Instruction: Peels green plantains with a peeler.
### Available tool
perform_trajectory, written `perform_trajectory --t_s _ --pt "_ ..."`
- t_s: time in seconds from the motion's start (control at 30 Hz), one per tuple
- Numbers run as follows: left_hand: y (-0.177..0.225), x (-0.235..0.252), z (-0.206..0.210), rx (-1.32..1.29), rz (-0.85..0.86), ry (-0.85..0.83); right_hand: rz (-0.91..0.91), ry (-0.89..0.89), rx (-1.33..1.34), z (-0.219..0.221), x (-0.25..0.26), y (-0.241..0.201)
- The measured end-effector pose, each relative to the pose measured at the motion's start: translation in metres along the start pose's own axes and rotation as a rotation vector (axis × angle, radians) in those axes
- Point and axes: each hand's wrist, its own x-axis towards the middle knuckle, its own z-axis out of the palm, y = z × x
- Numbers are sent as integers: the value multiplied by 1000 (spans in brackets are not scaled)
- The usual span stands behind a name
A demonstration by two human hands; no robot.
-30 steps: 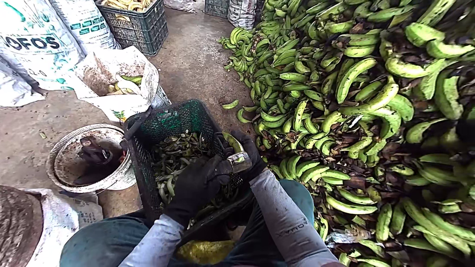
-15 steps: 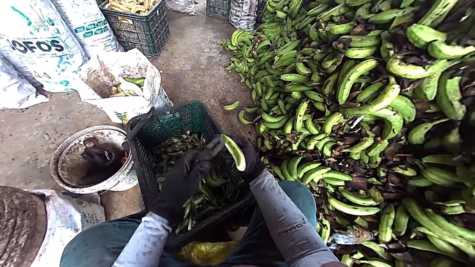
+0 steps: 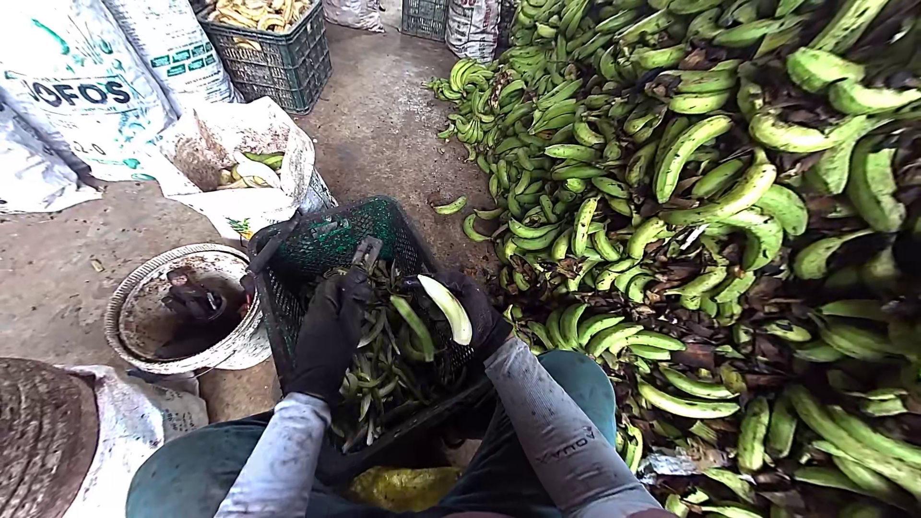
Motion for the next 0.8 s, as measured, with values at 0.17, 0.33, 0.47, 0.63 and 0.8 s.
perform_trajectory --t_s 0.17,0.33,0.47,0.63,0.8 --pt "-4 -15 3 -65 214 -259 2 197 53 4 0 -3" --pt "6 -37 24 153 475 -370 -99 69 -8 -3 -5 2" --pt "-1 -25 28 220 363 -270 -89 5 -61 -4 -3 8" --pt "3 -12 6 14 110 -106 -156 160 -430 1 -7 4" --pt "0 -19 6 -539 -88 -195 -170 483 -1106 6 -10 0"
